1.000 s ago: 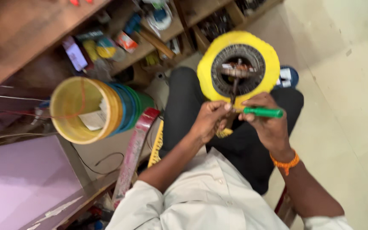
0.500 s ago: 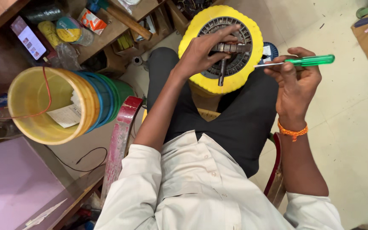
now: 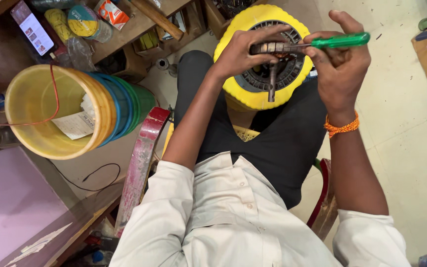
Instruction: The person sits on a chair and works on a motor stator resting on a yellow container. They use their hands to adjust copper windings, then use a green screwdriver to press and align the windings, and finally use scissors to trim a small white tag from the stator.
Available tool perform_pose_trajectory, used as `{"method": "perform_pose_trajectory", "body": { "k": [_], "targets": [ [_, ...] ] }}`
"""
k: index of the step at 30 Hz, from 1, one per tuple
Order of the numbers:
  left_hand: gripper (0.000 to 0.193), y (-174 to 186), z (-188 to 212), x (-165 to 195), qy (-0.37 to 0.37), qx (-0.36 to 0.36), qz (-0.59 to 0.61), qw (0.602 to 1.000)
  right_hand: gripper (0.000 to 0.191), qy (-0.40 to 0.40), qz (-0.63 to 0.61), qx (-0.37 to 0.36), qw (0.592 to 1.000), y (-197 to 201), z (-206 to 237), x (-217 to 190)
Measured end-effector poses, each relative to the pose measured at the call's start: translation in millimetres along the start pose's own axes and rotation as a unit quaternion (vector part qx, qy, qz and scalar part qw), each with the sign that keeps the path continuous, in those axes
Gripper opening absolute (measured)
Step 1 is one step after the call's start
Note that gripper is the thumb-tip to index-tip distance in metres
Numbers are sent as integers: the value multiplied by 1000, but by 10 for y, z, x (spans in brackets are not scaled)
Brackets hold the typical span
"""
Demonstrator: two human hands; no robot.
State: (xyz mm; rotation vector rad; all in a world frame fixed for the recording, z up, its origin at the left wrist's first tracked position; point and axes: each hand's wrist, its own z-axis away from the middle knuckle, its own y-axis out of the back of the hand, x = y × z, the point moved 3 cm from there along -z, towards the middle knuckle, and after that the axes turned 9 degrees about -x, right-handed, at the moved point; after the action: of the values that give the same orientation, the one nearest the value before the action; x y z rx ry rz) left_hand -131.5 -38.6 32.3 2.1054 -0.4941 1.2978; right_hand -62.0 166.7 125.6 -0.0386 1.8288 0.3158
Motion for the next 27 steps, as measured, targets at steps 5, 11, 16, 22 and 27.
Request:
{"method": "perform_pose_trajectory", "body": {
  "k": [5, 11, 16, 22, 27],
  "targets": [
    [57, 10, -21, -37, -29, 6, -41, 999, 43, -8, -29, -17, 999, 2, -20, 87],
    [48, 6, -20, -66, -23, 4, -58, 998, 27, -8, -84, -35, 996, 50, -2, 135],
    [48, 2, -17, -97, -23, 4, -65, 998, 25, -31, -62, -56, 996, 26, -18, 173],
    [48, 56, -49, -68, -9, 5, -80, 997, 22, -41, 14, -78, 996, 41, -177, 110],
    [57, 62, -133, 23, -25, 8, -91, 996, 24, -66, 106, -121, 985, 96, -352, 60]
  ]
}}
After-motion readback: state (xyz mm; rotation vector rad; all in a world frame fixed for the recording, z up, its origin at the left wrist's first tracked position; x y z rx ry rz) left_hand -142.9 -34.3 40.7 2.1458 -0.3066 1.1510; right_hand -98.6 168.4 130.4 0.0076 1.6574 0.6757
